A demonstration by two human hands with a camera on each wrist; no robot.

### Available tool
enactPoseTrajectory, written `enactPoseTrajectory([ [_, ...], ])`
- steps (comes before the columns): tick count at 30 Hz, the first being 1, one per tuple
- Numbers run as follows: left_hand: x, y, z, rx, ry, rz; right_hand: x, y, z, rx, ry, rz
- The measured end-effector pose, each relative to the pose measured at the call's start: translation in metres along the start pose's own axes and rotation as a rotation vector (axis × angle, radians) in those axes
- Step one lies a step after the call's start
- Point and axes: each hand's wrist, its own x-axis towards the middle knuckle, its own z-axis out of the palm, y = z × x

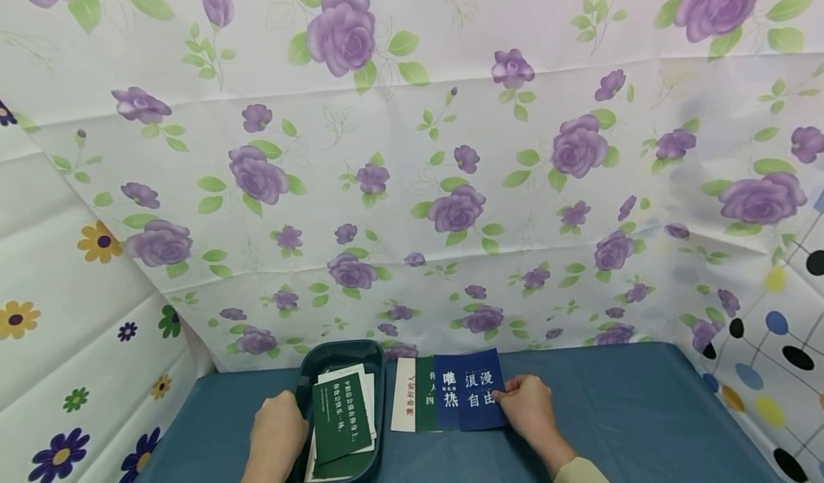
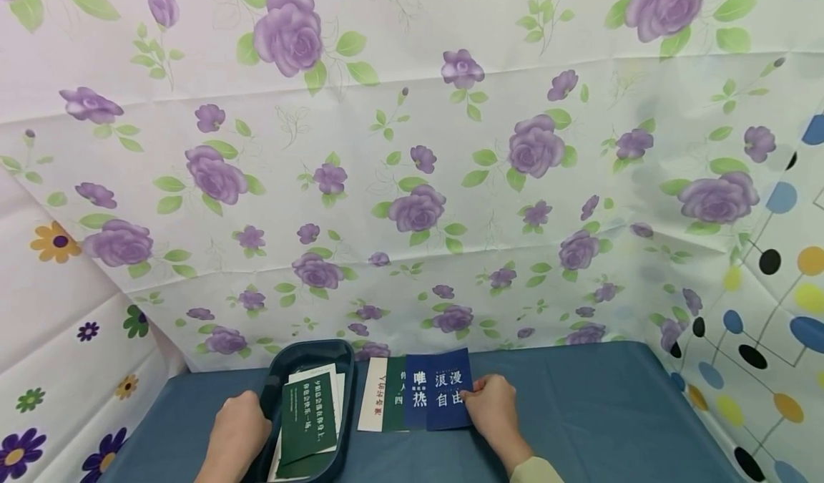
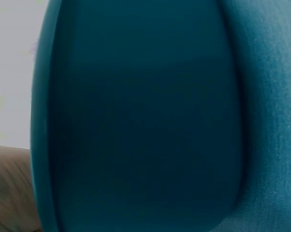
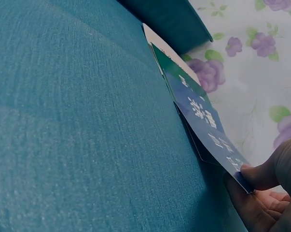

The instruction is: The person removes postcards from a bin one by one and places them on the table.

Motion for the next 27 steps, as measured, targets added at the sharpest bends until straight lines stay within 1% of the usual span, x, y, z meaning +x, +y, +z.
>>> enactPoseTrajectory([
  [13,0.0000,-0.0012,0.0018,-0.005,0.026,0.014,0.0014,0.0018,0.0048,-0.054,0.008,-0.018],
  [17,0.0003,-0.0010,0.0016,-0.003,0.019,0.007,0.0008,-0.0007,0.0051,-0.066,0.006,-0.021],
  [23,0.0007,-0.0001,0.0012,0.003,0.008,-0.008,-0.0004,-0.0028,0.0079,-0.077,0.033,-0.038],
  [27,0.0009,-0.0003,0.0015,0.004,0.002,-0.016,-0.0014,-0.0031,0.0081,-0.089,0.036,-0.051],
])
